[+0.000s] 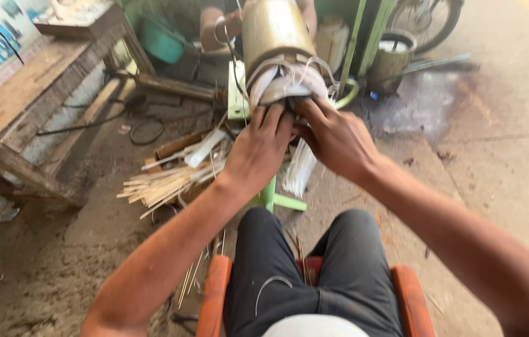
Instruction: The person winds white wire onto a cylindrical metal core mounted on a green stand. They use a thin wooden stick to guide and separate strands, then pull and arrange the wire into loops with both hands.
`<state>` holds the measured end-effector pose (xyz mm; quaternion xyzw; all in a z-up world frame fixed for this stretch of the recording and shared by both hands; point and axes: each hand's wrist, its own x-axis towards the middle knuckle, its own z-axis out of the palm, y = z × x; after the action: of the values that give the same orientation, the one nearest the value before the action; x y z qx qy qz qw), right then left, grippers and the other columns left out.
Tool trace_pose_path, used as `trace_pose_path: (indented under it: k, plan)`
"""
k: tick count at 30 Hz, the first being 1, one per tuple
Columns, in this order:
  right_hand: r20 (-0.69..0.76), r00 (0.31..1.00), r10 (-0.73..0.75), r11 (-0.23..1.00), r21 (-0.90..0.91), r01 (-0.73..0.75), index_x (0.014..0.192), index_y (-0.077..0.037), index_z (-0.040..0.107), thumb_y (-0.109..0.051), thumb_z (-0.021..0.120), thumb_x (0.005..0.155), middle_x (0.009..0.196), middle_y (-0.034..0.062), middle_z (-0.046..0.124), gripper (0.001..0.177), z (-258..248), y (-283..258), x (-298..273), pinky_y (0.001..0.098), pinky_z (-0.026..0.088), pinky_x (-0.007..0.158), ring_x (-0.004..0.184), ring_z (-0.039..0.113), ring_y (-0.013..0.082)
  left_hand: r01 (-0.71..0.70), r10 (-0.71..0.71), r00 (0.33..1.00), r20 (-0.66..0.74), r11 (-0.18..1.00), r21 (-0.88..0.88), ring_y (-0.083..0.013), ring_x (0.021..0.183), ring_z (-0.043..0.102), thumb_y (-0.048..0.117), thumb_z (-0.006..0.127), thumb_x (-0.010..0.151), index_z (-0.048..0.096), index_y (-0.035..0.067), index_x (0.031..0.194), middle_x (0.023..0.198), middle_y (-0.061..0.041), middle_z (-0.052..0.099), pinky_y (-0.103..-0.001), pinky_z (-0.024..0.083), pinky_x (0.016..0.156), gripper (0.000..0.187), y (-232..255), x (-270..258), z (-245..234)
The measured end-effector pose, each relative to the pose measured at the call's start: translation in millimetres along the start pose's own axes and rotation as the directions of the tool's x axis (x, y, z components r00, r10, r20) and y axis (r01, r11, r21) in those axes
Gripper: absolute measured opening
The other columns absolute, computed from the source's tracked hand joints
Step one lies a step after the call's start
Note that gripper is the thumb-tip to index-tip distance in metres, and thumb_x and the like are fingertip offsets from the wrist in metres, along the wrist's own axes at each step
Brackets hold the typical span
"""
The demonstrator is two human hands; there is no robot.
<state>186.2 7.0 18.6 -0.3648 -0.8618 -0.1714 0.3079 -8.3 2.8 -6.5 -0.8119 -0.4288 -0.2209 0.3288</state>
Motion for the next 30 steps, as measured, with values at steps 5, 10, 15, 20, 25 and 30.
trace_pose_path:
  k: [5,10,15,20,25,30]
  plan:
    - [-0.078,0.996,-0.051,0.997,-0.068,0.046,0.130,-0.012,0.068,-0.018,0.064,0.098,0.125,0.0122,0.073,0.032,3,0,-8,0.0347,0.061,0.059,0.071,0.074,0.0221,-0.008,-0.002,0.998,-0.067,0.988,-0.152,-0.0279,0.109,0.070,0.008,0.071,0.092,0.066,-0.004,0.122,0.119,-0.019,0.070,-0.032,0.061,0.094,0.033,-9,-3,17]
    - [0.282,0.950,0.136,0.960,-0.273,-0.056,0.131,-0.022,0.071,-0.012,0.059,0.103,0.101,0.0060,0.076,0.032,3,8,10,0.0327,0.062,0.060,0.066,0.074,0.0172,0.117,-0.074,0.976,0.206,0.972,-0.203,-0.0259,0.090,0.075,0.017,0.071,0.095,0.073,0.003,0.111,0.107,-0.015,0.074,-0.035,0.063,0.077,0.022,-12,15,20]
    - [0.223,0.949,0.224,0.890,-0.443,-0.106,0.112,-0.019,0.075,-0.023,0.056,0.110,0.104,0.0028,0.076,0.019,24,3,21,0.0327,0.061,0.062,0.079,0.074,0.0184,0.261,-0.245,0.947,0.209,0.964,-0.050,-0.0236,0.078,0.077,0.012,0.065,0.105,0.073,0.008,0.115,0.101,-0.014,0.076,-0.033,0.063,0.060,0.014,-2,28,25]
    - [0.061,0.997,0.054,0.974,-0.223,-0.039,0.126,-0.016,0.073,-0.024,0.063,0.099,0.118,0.0071,0.073,0.029,26,12,8,0.0355,0.059,0.057,0.064,0.073,0.0217,0.135,-0.123,0.950,-0.286,0.991,0.023,-0.0249,0.094,0.078,0.012,0.069,0.093,0.074,0.006,0.115,0.109,-0.015,0.078,-0.030,0.065,0.071,0.024,5,6,37]
    - [-0.162,0.987,0.021,0.986,-0.160,-0.047,0.131,-0.014,0.071,-0.016,0.069,0.093,0.133,0.0069,0.069,0.037,50,12,-19,0.0351,0.060,0.064,0.077,0.074,0.0224,0.111,-0.132,0.945,-0.299,0.990,-0.088,-0.0243,0.099,0.077,0.011,0.072,0.099,0.074,0.008,0.117,0.113,-0.012,0.076,-0.034,0.065,0.079,0.019,8,-14,72]
    - [-0.305,0.952,-0.034,0.979,-0.202,-0.030,0.141,-0.010,0.066,-0.008,0.069,0.098,0.140,0.0075,0.065,0.043,66,9,-11,0.0331,0.062,0.072,0.085,0.074,0.0180,0.124,-0.137,0.893,-0.428,0.991,-0.057,-0.0237,0.109,0.075,0.013,0.072,0.102,0.072,0.006,0.119,0.116,-0.010,0.075,-0.031,0.065,0.085,0.019,6,-9,76]
